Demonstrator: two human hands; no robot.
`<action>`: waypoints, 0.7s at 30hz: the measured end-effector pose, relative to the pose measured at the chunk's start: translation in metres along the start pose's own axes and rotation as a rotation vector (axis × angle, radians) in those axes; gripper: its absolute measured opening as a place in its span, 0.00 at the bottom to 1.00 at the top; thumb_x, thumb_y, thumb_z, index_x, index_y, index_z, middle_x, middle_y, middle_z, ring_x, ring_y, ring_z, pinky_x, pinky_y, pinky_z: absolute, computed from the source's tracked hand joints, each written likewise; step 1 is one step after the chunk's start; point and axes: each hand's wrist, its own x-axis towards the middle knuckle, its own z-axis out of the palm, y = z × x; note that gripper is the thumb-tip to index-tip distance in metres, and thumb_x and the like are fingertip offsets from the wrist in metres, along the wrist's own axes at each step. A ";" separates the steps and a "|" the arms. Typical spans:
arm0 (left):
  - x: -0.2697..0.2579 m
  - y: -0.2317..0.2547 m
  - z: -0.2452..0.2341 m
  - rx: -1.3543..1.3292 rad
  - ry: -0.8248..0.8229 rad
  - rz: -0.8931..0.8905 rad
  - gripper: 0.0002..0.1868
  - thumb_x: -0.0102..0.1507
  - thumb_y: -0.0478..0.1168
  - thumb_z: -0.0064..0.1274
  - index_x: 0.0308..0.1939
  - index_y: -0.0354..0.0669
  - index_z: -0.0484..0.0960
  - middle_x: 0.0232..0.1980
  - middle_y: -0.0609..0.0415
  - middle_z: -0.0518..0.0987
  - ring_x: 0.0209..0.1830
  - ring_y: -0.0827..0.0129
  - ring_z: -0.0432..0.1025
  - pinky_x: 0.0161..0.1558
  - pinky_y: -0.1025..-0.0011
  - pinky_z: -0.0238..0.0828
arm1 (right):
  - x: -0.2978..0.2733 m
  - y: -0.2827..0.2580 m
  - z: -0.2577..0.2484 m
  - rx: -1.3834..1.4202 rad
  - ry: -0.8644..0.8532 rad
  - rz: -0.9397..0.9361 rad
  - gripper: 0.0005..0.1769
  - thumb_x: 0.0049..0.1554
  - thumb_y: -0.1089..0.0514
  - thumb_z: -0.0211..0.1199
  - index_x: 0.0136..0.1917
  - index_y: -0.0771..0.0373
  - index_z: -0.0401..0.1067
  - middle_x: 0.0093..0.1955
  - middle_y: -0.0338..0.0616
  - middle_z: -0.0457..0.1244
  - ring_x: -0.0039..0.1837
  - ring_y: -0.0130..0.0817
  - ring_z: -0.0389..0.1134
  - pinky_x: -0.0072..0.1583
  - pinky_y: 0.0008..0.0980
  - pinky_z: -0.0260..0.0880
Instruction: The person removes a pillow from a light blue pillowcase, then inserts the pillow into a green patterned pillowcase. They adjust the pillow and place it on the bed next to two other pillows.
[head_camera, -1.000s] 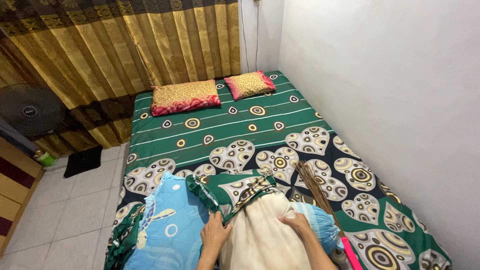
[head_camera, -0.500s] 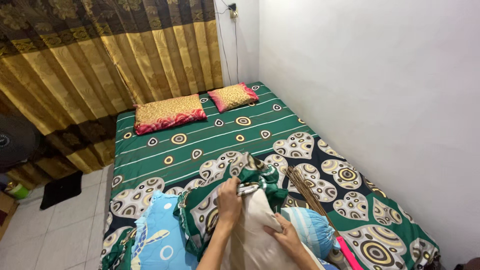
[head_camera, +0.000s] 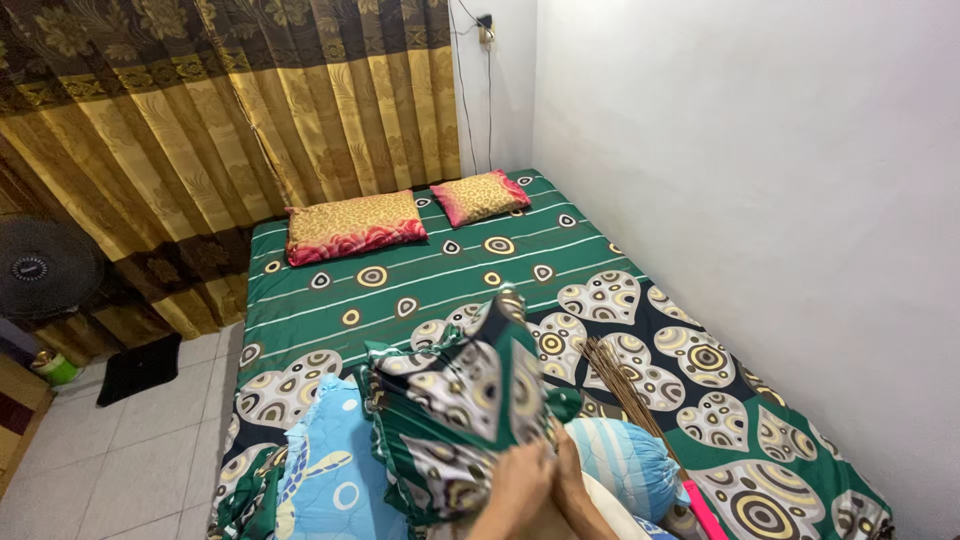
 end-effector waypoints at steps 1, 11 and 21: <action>-0.010 0.004 0.006 -0.042 -0.066 0.029 0.12 0.64 0.45 0.50 0.36 0.39 0.79 0.32 0.39 0.81 0.35 0.41 0.76 0.37 0.49 0.70 | 0.001 0.002 0.000 0.286 0.028 0.136 0.12 0.59 0.59 0.51 0.50 0.65 0.74 0.40 0.40 0.66 0.42 0.31 0.65 0.45 0.28 0.66; -0.003 0.058 -0.059 -0.195 0.062 0.193 0.13 0.60 0.43 0.59 0.34 0.34 0.77 0.23 0.41 0.68 0.22 0.55 0.64 0.28 0.60 0.63 | 0.007 -0.201 -0.026 -0.198 0.222 -0.511 0.11 0.54 0.70 0.55 0.48 0.68 0.75 0.43 0.40 0.63 0.43 0.27 0.63 0.43 0.31 0.63; 0.011 0.054 -0.106 -0.107 0.750 0.442 0.25 0.62 0.39 0.54 0.62 0.37 0.71 0.62 0.38 0.72 0.65 0.49 0.67 0.67 0.60 0.59 | 0.001 -0.191 0.038 -1.047 -0.056 -0.867 0.13 0.47 0.64 0.63 0.48 0.57 0.78 0.48 0.49 0.69 0.43 0.47 0.70 0.44 0.46 0.70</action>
